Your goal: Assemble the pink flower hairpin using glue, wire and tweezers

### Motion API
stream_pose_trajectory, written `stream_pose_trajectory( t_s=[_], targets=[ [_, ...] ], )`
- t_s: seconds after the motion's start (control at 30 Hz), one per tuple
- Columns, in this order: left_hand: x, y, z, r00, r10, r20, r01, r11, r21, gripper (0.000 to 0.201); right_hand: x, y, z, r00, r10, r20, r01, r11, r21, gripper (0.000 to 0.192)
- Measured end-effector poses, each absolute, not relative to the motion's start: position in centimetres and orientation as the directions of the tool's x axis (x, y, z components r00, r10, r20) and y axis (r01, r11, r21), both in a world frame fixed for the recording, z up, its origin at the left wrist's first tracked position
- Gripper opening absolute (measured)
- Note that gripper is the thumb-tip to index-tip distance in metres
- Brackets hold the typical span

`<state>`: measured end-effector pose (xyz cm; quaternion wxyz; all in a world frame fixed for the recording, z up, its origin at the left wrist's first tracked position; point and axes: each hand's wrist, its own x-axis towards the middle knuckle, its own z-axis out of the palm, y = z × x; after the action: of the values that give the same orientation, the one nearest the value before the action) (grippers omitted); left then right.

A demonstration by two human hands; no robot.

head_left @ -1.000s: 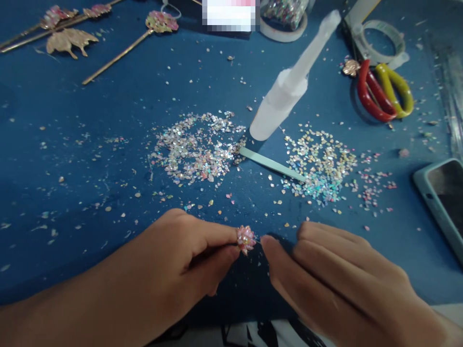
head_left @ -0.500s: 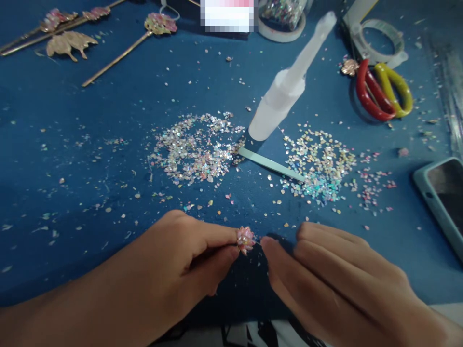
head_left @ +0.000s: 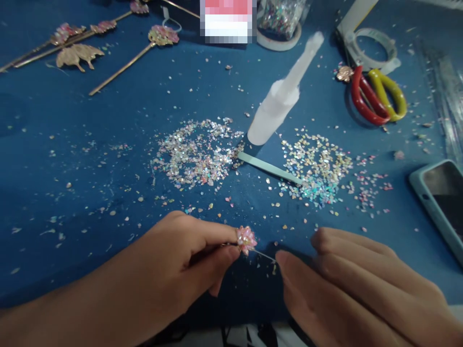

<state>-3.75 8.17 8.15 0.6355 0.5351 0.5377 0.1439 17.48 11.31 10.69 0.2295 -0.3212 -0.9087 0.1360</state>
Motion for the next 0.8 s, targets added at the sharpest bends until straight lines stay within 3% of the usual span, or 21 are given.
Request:
stream_pose_trajectory(
  t_s=[0.07,0.13,0.3,0.47,0.8],
  targets=[
    [-3.8,8.2,8.1,0.365,0.729,-0.579,0.399,0.440,0.805,0.046,17.6,11.6,10.7,-0.667,0.577,0.471,0.493,0.816,-0.303,0.049],
    [-3.8,8.2,8.2,0.361,0.705,-0.611,0.365,0.496,0.788,0.045,18.1,11.9,10.8,-0.690,0.516,0.507,0.462,0.854,-0.240,0.045],
    [-3.6,8.1,8.2,0.368,0.695,-0.617,0.197,0.591,0.783,0.034,20.0,12.5,10.8,-0.727,0.539,0.425,0.469,0.842,-0.265,0.028],
    [-3.5,7.9,8.4,0.349,0.775,-0.526,0.057,0.543,0.838,0.031,21.5,13.3,10.1,-0.762,0.584,0.279,0.444,0.785,-0.432,0.026],
    [-3.1,8.3,8.9,0.307,0.845,-0.437,0.092,0.431,0.898,0.033,22.5,13.8,8.7,-0.817,0.516,0.256,0.394,0.825,-0.405,0.032]
  ],
)
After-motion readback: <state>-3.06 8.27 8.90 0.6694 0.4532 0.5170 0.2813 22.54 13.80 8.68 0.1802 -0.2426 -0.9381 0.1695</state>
